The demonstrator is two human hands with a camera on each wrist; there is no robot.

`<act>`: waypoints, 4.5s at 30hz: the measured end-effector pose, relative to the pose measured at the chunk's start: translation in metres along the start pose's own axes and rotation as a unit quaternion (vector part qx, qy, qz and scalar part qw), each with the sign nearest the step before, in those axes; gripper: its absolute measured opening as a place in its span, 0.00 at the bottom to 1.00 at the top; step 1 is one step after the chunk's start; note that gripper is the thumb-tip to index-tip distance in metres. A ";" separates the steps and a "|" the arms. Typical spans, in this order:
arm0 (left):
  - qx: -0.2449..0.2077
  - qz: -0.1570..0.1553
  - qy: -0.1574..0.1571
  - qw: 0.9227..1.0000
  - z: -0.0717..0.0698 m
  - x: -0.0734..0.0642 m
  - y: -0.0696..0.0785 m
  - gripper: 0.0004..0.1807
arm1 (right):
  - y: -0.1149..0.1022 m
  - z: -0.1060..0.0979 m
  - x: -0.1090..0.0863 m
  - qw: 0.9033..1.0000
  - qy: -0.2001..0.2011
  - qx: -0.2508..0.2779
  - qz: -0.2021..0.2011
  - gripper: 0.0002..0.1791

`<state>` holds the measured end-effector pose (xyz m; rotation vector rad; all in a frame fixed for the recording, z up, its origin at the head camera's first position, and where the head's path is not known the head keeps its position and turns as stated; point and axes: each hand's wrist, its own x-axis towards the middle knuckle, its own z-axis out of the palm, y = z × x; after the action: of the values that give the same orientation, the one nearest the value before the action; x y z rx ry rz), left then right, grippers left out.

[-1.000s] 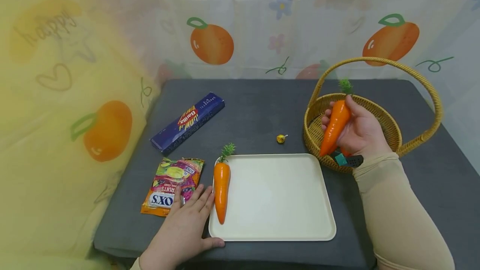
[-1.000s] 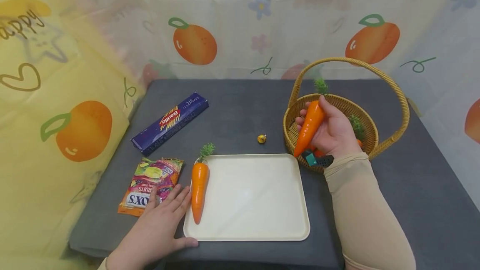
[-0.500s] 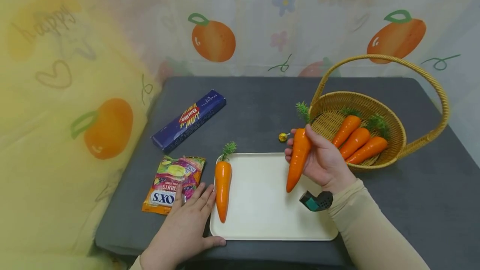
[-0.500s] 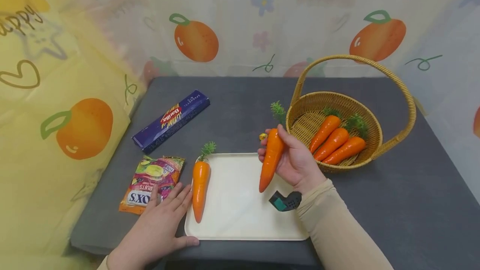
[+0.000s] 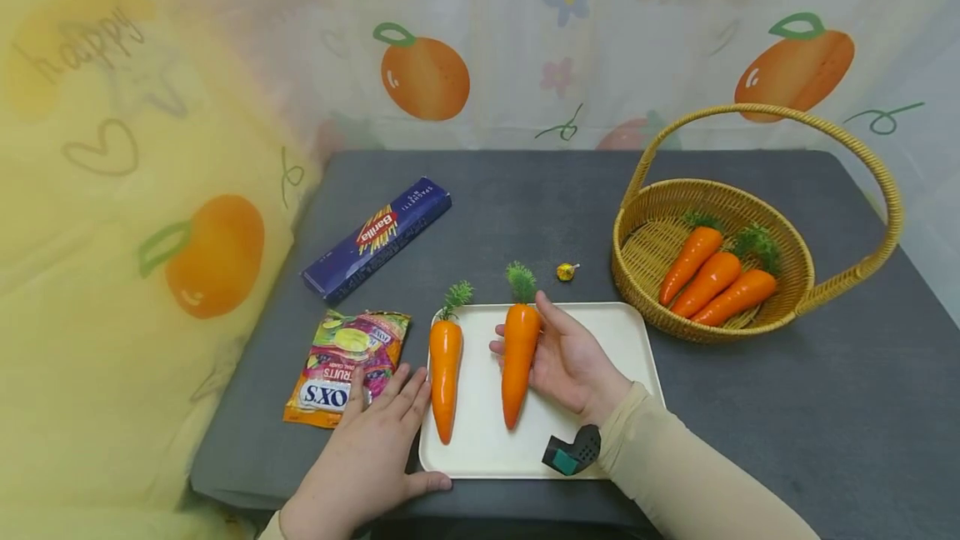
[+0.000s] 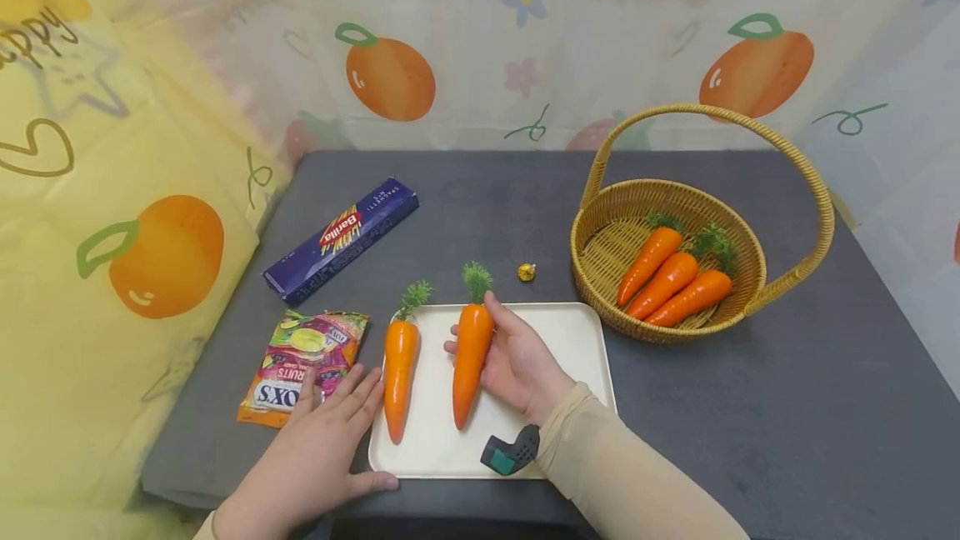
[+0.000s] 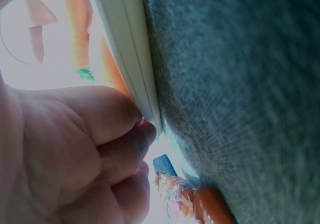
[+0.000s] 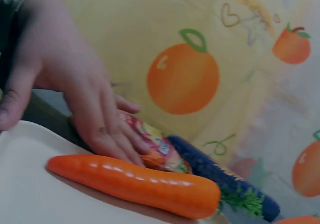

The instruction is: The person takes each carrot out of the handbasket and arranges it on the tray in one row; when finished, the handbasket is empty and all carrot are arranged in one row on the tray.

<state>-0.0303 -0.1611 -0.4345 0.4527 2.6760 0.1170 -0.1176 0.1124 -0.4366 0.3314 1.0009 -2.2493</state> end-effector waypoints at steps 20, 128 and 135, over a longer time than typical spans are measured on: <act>-0.005 0.002 0.007 1.000 0.000 0.001 -0.001 0.70 | 0.026 0.019 -0.007 0.999 0.003 -0.042 -0.027 0.41; -0.035 -0.001 -0.023 0.999 0.001 0.002 -0.005 0.69 | -0.220 -0.114 0.011 0.923 0.256 0.266 -0.109 0.36; -0.033 0.005 -0.013 0.999 0.003 0.002 -0.006 0.70 | -0.219 -0.112 0.019 0.917 0.280 0.254 -0.129 0.37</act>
<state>-0.0325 -0.1658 -0.4389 0.4442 2.6358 0.1999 -0.2776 0.2952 -0.3959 1.1858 0.7284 -2.7114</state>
